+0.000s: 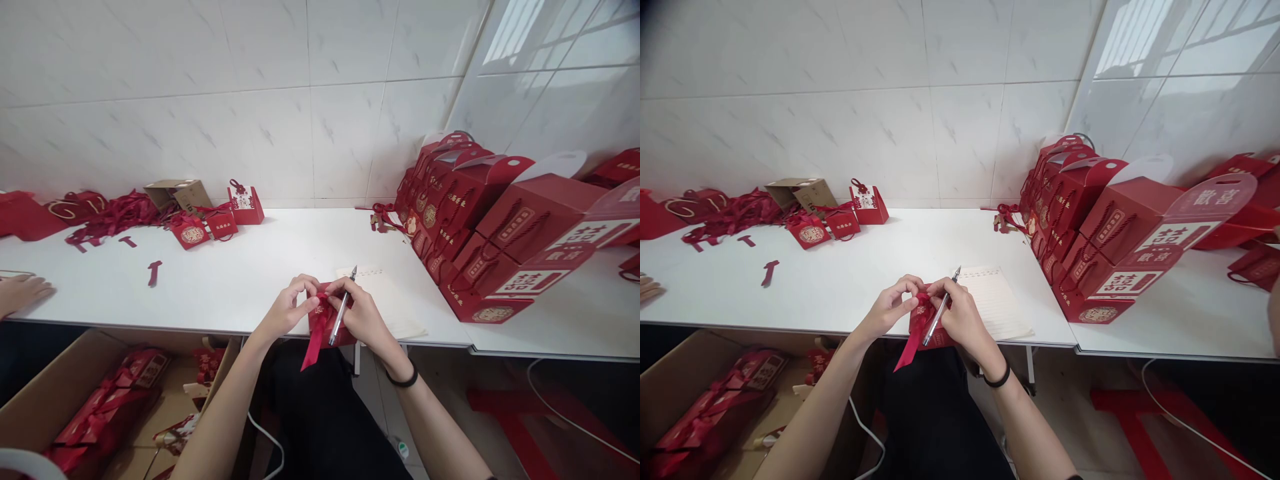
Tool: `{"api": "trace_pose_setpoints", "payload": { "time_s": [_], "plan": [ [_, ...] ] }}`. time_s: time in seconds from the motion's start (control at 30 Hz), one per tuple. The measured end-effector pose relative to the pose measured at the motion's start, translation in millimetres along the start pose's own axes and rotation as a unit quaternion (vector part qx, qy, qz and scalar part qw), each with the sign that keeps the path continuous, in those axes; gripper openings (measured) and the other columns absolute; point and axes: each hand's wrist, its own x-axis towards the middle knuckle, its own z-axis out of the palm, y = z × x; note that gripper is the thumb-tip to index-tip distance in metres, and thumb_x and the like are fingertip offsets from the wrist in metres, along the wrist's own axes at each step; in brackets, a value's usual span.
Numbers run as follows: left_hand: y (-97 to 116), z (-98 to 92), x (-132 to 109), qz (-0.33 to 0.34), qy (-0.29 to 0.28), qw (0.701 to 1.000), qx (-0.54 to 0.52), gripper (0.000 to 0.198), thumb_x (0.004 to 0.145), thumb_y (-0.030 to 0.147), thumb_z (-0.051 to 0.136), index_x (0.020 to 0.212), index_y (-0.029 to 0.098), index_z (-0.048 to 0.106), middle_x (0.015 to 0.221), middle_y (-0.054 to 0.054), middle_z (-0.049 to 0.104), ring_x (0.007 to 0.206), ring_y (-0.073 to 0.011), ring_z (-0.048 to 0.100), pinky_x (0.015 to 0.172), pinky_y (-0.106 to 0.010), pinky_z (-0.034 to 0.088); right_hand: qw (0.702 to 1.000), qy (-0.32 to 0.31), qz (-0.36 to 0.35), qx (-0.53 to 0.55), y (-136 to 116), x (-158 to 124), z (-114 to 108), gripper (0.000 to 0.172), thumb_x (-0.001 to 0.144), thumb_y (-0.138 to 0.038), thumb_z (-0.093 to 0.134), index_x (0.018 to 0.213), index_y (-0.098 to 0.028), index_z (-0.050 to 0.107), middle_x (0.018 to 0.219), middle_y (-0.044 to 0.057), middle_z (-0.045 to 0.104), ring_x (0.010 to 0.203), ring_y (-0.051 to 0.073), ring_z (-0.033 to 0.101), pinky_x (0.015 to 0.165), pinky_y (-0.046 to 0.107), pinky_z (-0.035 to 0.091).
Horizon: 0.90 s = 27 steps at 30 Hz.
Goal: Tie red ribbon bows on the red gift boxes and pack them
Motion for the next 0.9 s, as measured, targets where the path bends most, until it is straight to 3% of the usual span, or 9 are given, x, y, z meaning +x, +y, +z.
{"api": "trace_pose_setpoints", "payload": {
  "time_s": [0.17, 0.33, 0.5, 0.67, 0.9],
  "plan": [
    [-3.9, -3.6, -0.9, -0.017, -0.008, 1.000, 0.017, 0.029, 0.084, 0.045, 0.047, 0.074, 0.020, 0.055, 0.105, -0.009, 0.056, 0.106, -0.0235, 0.051, 0.097, -0.041, 0.038, 1.000, -0.003, 0.000, -0.001, 0.1, 0.2, -0.4, 0.006, 0.082, -0.018, 0.050, 0.083, -0.021, 0.054, 0.082, 0.002, 0.061, 0.075, 0.016, 0.059, 0.070, 0.030, 0.047],
    [-4.7, -2.5, 1.4, -0.016, -0.007, 0.997, 0.071, 0.020, 0.082, 0.039, 0.054, 0.081, 0.022, 0.064, 0.118, -0.009, 0.054, 0.118, -0.0242, 0.044, 0.103, -0.044, 0.032, 1.000, -0.003, -0.006, -0.003, 0.4, 0.2, -1.2, 0.006, 0.082, -0.019, 0.050, 0.084, -0.022, 0.055, 0.082, 0.002, 0.062, 0.074, 0.017, 0.059, 0.067, 0.029, 0.047],
    [-2.6, 0.2, 2.4, -0.020, 0.011, 0.998, 0.062, 0.019, 0.076, 0.036, 0.063, 0.087, 0.022, 0.059, 0.119, -0.009, 0.054, 0.118, -0.0238, 0.045, 0.101, -0.043, 0.034, 1.000, 0.002, -0.004, -0.008, 0.0, 0.1, -0.9, 0.006, 0.082, -0.018, 0.050, 0.082, -0.022, 0.055, 0.083, 0.001, 0.061, 0.074, 0.016, 0.059, 0.068, 0.029, 0.045],
    [-2.1, 0.1, 1.5, -0.006, -0.006, 0.999, 0.041, 0.014, 0.081, 0.032, 0.056, 0.073, 0.020, 0.057, 0.112, -0.008, 0.057, 0.111, -0.0221, 0.049, 0.099, -0.041, 0.035, 1.000, 0.001, -0.009, -0.005, 0.7, -0.2, -0.7, 0.006, 0.083, -0.018, 0.049, 0.082, -0.022, 0.054, 0.081, 0.001, 0.061, 0.073, 0.016, 0.058, 0.068, 0.029, 0.045],
    [-2.2, 0.0, 4.8, 0.014, -0.013, 1.000, -0.022, 0.018, 0.083, 0.034, 0.054, 0.073, 0.019, 0.055, 0.103, -0.008, 0.057, 0.101, -0.0204, 0.053, 0.093, -0.037, 0.039, 1.000, 0.001, -0.008, -0.012, 1.0, 0.2, -1.1, 0.007, 0.083, -0.016, 0.049, 0.083, -0.021, 0.054, 0.081, 0.001, 0.060, 0.072, 0.015, 0.057, 0.067, 0.027, 0.044]
  ]
}}
